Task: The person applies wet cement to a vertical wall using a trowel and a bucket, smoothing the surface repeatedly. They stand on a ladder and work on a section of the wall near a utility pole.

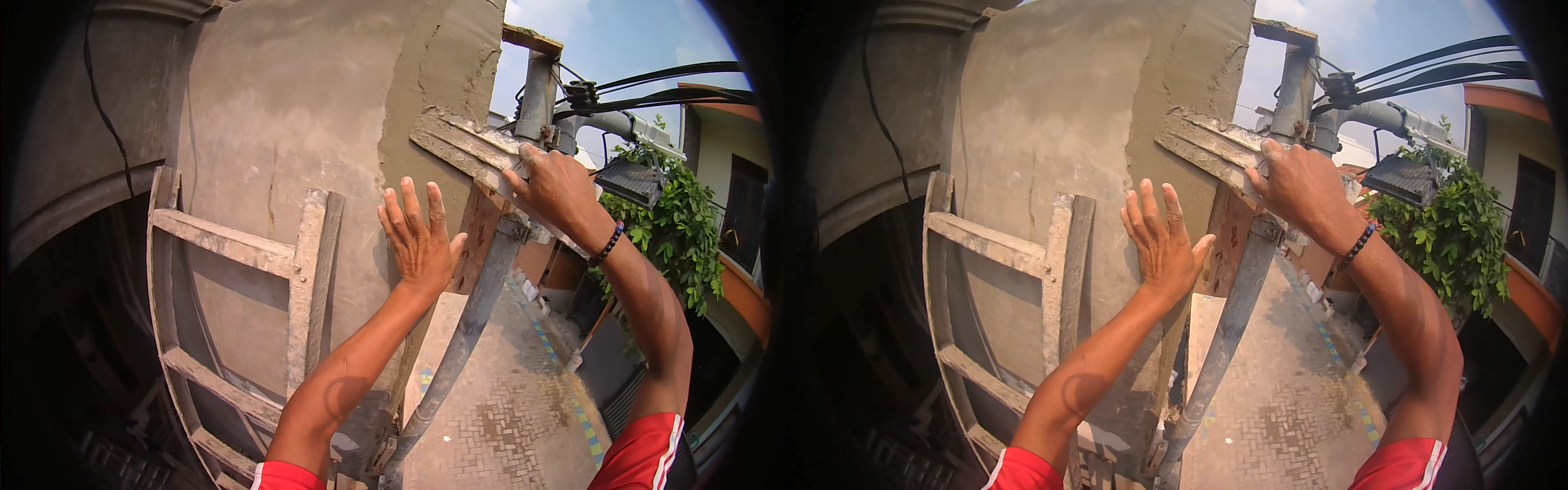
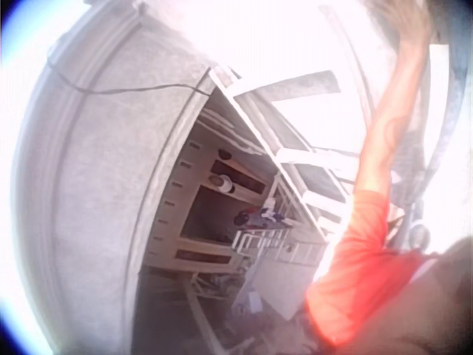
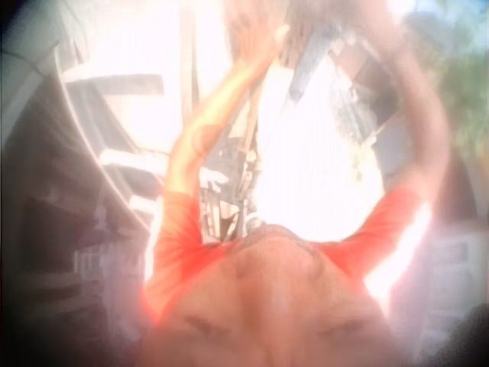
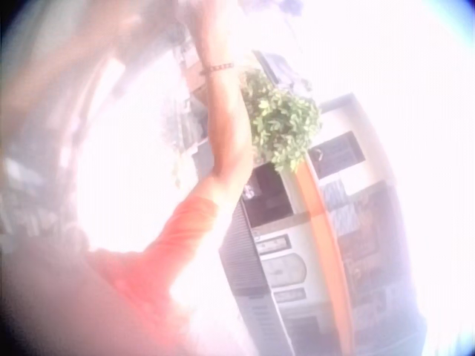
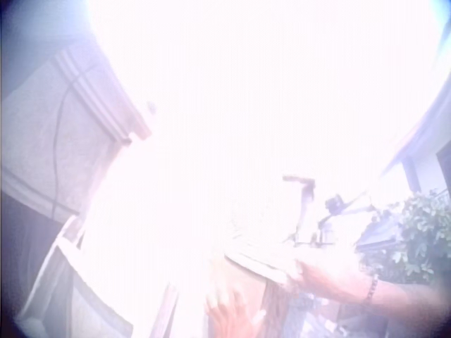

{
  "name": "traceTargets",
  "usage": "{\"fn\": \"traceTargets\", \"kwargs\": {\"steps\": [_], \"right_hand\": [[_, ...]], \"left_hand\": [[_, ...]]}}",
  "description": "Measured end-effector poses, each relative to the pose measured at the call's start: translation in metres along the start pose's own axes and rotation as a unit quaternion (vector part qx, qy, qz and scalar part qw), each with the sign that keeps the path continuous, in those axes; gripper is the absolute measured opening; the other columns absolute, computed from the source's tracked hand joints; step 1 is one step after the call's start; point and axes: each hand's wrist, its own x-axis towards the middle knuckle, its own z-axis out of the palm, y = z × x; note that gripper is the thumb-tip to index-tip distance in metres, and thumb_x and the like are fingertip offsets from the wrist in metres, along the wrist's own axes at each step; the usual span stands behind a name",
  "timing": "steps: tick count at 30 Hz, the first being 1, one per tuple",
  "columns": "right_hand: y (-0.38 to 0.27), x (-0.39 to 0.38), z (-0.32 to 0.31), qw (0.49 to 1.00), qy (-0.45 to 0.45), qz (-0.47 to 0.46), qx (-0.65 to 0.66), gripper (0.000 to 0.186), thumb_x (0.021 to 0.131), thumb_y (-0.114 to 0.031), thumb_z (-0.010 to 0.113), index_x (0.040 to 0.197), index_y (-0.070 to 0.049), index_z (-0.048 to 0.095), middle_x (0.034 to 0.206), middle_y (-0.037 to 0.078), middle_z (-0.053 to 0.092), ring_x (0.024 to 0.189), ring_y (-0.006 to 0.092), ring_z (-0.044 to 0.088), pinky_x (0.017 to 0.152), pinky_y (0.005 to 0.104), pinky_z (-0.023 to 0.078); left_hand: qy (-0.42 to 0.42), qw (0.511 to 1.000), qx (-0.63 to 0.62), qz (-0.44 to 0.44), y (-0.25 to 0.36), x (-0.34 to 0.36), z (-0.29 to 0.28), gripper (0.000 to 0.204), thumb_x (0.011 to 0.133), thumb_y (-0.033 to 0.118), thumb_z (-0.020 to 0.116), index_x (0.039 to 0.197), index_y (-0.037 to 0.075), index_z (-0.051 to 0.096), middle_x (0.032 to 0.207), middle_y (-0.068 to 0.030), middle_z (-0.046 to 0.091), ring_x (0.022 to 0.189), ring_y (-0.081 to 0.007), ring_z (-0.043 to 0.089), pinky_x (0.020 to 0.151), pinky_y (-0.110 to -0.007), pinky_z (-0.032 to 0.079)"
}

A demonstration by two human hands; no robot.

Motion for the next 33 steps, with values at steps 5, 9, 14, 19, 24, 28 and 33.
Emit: {"fn": "traceTargets", "kwargs": {"steps": [5,9,14,19,24,28,33], "right_hand": [[0.009,-0.082,0.01,0.998,-0.054,-0.031,0.033,0.039,0.087,-0.036,0.064,0.093,0.002,0.06,0.064,0.022,0.063,0.061,0.0402,0.065,0.058,0.0478,0.053],[0.022,-0.109,-0.014,0.998,-0.039,0.019,0.039,0.04,0.088,-0.038,0.064,0.094,0.001,0.059,0.068,0.022,0.063,0.064,0.0408,0.064,0.061,0.0487,0.051],[0.025,0.004,-0.024,0.988,0.14,0.045,-0.048,0.04,0.092,-0.038,0.061,0.094,0.001,0.054,0.072,0.024,0.065,0.069,0.0421,0.065,0.062,0.0503,0.051],[0.012,0.092,-0.027,0.983,0.155,0.06,-0.071,0.038,0.094,-0.036,0.058,0.097,0.002,0.057,0.076,0.023,0.068,0.074,0.0386,0.069,0.065,0.0445,0.056],[0.025,0.134,-0.03,0.973,0.21,0.053,-0.083,0.039,0.093,-0.035,0.059,0.098,0.003,0.061,0.084,0.025,0.069,0.081,0.0405,0.069,0.072,0.0465,0.056],[0.023,0.148,-0.046,0.978,0.177,0.091,-0.07,0.04,0.093,-0.035,0.059,0.1,0.004,0.064,0.091,0.026,0.069,0.088,0.0415,0.068,0.077,0.0475,0.055],[0.033,0.154,-0.048,0.976,0.158,0.141,-0.046,0.042,0.093,-0.037,0.057,0.101,0.004,0.065,0.096,0.027,0.069,0.093,0.0424,0.067,0.082,0.0479,0.054]], "left_hand": [[-0.027,0.999,-0.006,-0.03,-0.006,-0.016,-0.012,0.126,0.073,0.035,0.083,0.155,0.005,-0.008,0.154,-0.0312,0.0,0.141,-0.0535,0.004,0.111,-0.069,0.008],[-0.049,0.998,-0.003,-0.029,-0.002,-0.021,-0.011,0.126,0.072,0.037,0.084,0.155,0.003,-0.005,0.154,-0.0325,0.001,0.14,-0.0546,0.004,0.111,-0.069,0.009],[-0.057,0.997,0.011,-0.047,-0.001,-0.018,-0.011,0.124,0.072,0.038,0.084,0.155,0.004,-0.001,0.154,-0.0328,0.001,0.14,-0.0553,0.005,0.111,-0.069,0.01],[-0.054,0.997,-0.008,-0.058,-0.001,-0.02,-0.006,0.124,0.071,0.038,0.084,0.156,0.005,0.0,0.154,-0.0327,0.002,0.14,-0.0552,0.005,0.111,-0.069,0.009],[-0.043,0.998,-0.015,-0.051,-0.005,-0.022,-0.006,0.125,0.07,0.038,0.085,0.156,0.006,0.0,0.154,-0.0323,0.002,0.14,-0.0552,0.005,0.111,-0.069,0.008],[-0.036,0.998,-0.024,-0.056,-0.006,-0.021,-0.007,0.125,0.07,0.038,0.085,0.156,0.009,0.0,0.155,-0.0314,0.001,0.14,-0.0551,0.004,0.111,-0.07,0.008],[-0.042,0.997,-0.023,-0.059,-0.006,-0.021,-0.006,0.125,0.07,0.039,0.085,0.157,0.01,-0.001,0.155,-0.0302,0.0,0.14,-0.0551,0.003,0.111,-0.07,0.007]]}}
